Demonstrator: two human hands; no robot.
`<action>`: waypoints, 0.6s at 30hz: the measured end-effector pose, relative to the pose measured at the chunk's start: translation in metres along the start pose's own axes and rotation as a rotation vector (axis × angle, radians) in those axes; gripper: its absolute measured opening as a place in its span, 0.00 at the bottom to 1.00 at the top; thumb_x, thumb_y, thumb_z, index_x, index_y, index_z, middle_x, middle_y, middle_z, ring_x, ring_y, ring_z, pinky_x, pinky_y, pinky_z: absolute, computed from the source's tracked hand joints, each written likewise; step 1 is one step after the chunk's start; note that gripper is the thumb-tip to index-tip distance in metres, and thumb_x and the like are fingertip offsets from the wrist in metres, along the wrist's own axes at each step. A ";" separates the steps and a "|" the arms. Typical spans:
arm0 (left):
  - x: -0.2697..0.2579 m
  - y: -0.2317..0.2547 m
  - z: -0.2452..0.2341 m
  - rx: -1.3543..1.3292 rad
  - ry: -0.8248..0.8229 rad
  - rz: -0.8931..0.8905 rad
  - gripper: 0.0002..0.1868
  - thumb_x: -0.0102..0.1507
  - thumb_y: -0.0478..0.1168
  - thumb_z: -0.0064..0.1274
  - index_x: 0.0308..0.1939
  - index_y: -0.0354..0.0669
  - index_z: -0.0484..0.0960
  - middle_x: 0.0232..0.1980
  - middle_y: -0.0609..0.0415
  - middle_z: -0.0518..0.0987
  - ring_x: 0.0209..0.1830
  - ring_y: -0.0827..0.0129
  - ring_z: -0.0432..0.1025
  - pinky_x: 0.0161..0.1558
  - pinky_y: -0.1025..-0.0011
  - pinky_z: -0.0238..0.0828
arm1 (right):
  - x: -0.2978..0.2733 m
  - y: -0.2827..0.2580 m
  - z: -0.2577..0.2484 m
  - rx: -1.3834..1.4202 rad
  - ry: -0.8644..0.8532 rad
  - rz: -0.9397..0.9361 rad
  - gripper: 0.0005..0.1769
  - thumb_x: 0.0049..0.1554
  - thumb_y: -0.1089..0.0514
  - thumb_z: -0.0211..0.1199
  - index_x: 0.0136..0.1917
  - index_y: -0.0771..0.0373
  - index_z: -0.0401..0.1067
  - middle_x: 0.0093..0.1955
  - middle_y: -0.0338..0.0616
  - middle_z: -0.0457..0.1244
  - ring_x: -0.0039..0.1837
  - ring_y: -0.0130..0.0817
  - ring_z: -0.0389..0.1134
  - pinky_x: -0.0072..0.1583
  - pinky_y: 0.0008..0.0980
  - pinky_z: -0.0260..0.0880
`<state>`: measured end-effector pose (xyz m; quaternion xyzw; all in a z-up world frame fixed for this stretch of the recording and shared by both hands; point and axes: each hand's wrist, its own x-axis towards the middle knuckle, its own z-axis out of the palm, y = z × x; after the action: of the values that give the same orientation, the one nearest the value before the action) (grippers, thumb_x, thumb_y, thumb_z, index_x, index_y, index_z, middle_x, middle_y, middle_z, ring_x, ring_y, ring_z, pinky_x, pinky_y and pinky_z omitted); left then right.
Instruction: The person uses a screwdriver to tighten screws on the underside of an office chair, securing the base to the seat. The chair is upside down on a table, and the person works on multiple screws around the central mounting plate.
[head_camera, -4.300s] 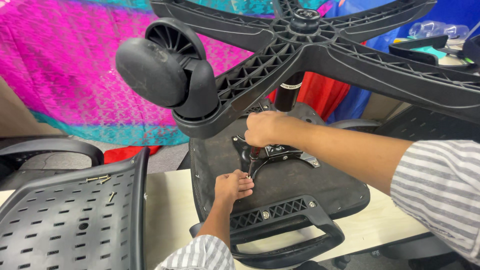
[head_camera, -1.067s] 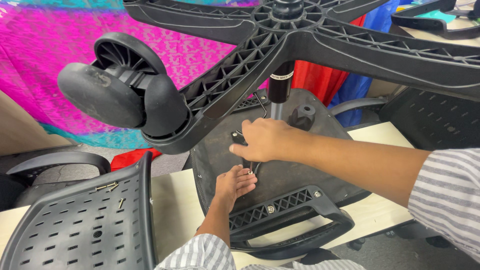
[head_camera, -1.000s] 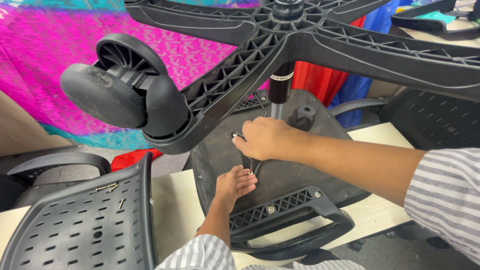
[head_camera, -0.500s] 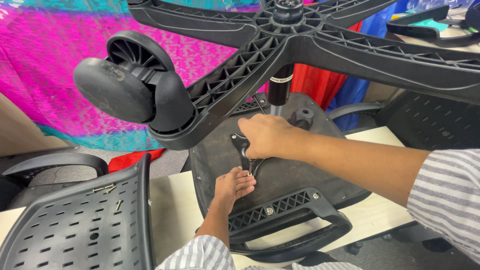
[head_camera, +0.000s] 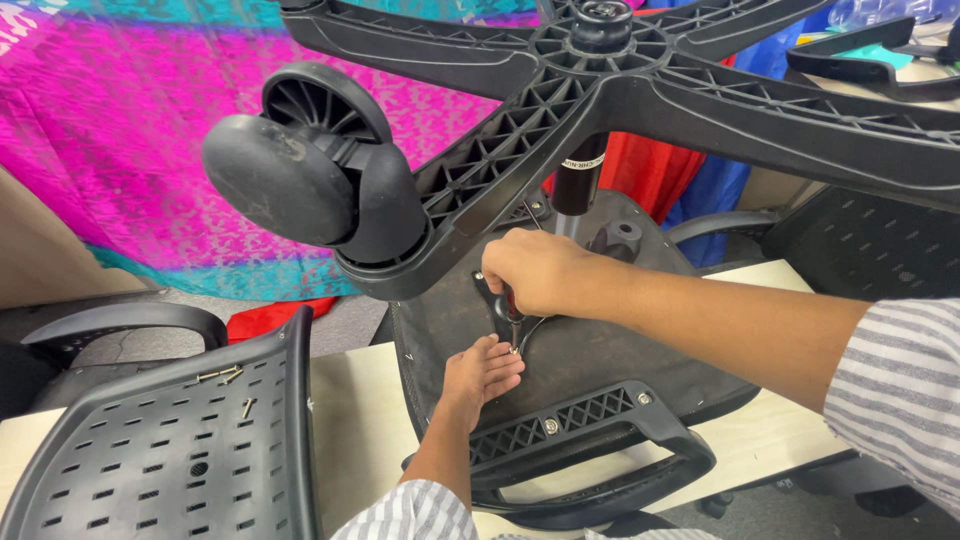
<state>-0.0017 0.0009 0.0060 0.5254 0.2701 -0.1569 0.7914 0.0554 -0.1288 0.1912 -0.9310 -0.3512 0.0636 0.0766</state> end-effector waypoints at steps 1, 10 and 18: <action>-0.001 0.000 -0.001 -0.011 -0.009 0.002 0.25 0.66 0.48 0.47 0.53 0.27 0.81 0.48 0.38 0.86 0.45 0.58 0.83 0.45 0.68 0.84 | 0.001 -0.001 -0.001 0.001 -0.008 0.000 0.17 0.45 0.62 0.73 0.47 0.56 0.74 0.52 0.42 0.67 0.58 0.44 0.69 0.53 0.45 0.70; -0.014 0.001 0.003 -0.176 -0.017 0.008 0.26 0.67 0.50 0.44 0.53 0.28 0.81 0.49 0.38 0.85 0.48 0.58 0.82 0.47 0.68 0.81 | -0.002 -0.008 -0.016 0.021 0.050 -0.067 0.17 0.43 0.63 0.73 0.47 0.55 0.76 0.55 0.41 0.66 0.60 0.42 0.68 0.54 0.43 0.70; -0.018 -0.009 0.003 -0.221 0.028 0.129 0.21 0.63 0.41 0.53 0.52 0.25 0.82 0.45 0.40 0.85 0.44 0.58 0.83 0.46 0.68 0.83 | -0.021 -0.012 -0.021 0.027 0.097 0.034 0.18 0.45 0.66 0.69 0.51 0.56 0.76 0.54 0.47 0.67 0.57 0.46 0.70 0.54 0.44 0.71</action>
<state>-0.0204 -0.0065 0.0108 0.4536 0.2623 -0.0677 0.8490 0.0353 -0.1361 0.2152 -0.9377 -0.3304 0.0242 0.1048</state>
